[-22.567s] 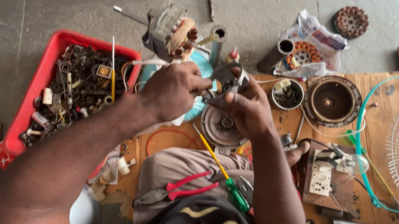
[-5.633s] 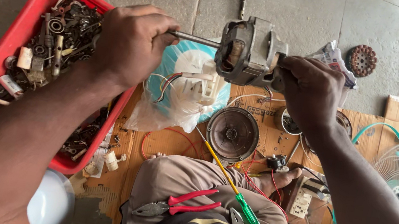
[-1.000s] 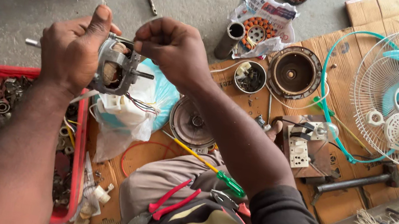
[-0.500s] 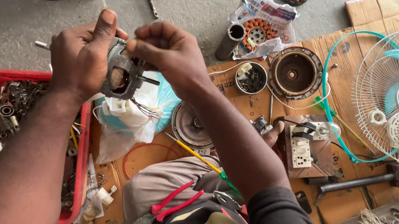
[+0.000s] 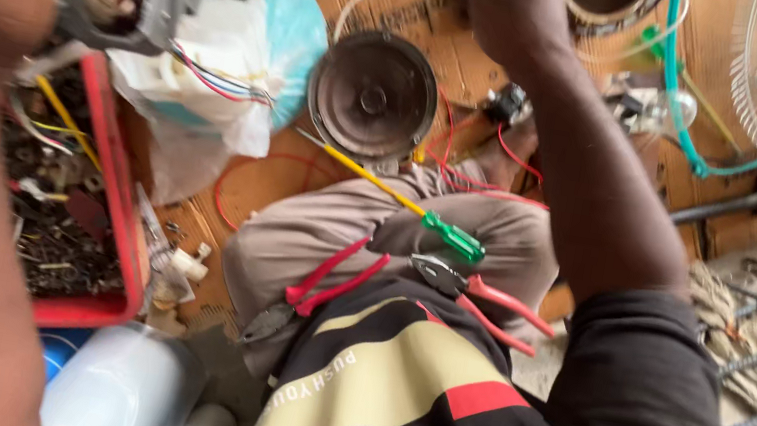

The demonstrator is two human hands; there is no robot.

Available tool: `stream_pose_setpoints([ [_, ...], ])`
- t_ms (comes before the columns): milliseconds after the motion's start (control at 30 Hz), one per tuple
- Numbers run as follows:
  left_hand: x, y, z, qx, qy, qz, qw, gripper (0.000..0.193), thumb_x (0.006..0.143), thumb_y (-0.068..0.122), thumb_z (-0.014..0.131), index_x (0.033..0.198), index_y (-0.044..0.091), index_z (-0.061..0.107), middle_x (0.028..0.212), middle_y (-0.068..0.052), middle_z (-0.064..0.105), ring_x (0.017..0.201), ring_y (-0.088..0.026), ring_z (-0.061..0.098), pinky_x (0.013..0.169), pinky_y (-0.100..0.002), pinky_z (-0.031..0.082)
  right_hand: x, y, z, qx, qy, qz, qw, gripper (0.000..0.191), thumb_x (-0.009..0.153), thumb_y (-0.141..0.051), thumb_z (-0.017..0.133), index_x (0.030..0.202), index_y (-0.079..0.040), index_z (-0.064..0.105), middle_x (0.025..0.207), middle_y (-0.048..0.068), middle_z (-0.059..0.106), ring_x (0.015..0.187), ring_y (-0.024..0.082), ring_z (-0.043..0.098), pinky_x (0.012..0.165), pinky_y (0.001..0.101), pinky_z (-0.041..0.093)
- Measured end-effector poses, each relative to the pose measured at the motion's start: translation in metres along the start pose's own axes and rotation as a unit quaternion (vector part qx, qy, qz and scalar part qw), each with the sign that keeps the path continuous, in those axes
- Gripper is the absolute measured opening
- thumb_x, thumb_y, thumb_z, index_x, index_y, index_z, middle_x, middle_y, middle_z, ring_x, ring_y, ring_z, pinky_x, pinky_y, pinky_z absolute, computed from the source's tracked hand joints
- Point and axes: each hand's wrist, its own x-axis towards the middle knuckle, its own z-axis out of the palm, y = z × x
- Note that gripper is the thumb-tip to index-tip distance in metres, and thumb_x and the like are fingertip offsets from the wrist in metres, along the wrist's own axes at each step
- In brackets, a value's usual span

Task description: The person sits on the floor repairing an electric fan motor assembly. They use a long screwdriver to unscrew and adjust parts of the motor housing, handle the housing by hand, pick up pliers, and work on components spread on cardboard on the ground.

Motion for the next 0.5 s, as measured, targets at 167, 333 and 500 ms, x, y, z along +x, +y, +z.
stream_pose_setpoints([
  [167,-0.018,-0.011,-0.001,-0.033,-0.018,0.015,0.999,0.035,0.112,0.032,0.059,0.099,0.003,0.073,0.082,0.001,0.067,0.076,-0.009,0.061,0.068,-0.029,0.046,-0.047,0.066,0.012,-0.247,-0.081,0.055,0.964,0.018,0.079,-0.009,0.072,0.088,-0.018,0.085,0.079,0.007,0.075,0.073,0.027,0.075,0.072,0.0402,0.061],
  [333,-0.013,0.002,-0.004,-0.053,-0.034,0.034,0.997,0.027,0.113,0.021,0.060,0.098,0.000,0.070,0.086,0.002,0.067,0.077,-0.009,0.062,0.068,-0.028,0.045,-0.068,0.049,0.046,-0.383,-0.099,0.149,0.906,0.017,0.081,-0.026,0.084,0.094,-0.016,0.082,0.107,0.023,0.067,0.095,0.043,0.068,0.077,0.0497,0.056],
  [500,-0.006,0.006,-0.009,-0.076,-0.052,0.046,0.995,0.021,0.113,0.010,0.060,0.097,-0.003,0.066,0.090,0.002,0.067,0.078,-0.009,0.064,0.068,-0.026,0.045,-0.070,0.041,0.055,-0.407,-0.139,0.223,0.875,0.019,0.089,-0.020,0.075,0.106,-0.012,0.078,0.118,0.018,0.067,0.109,0.041,0.068,0.088,0.0516,0.057],
])
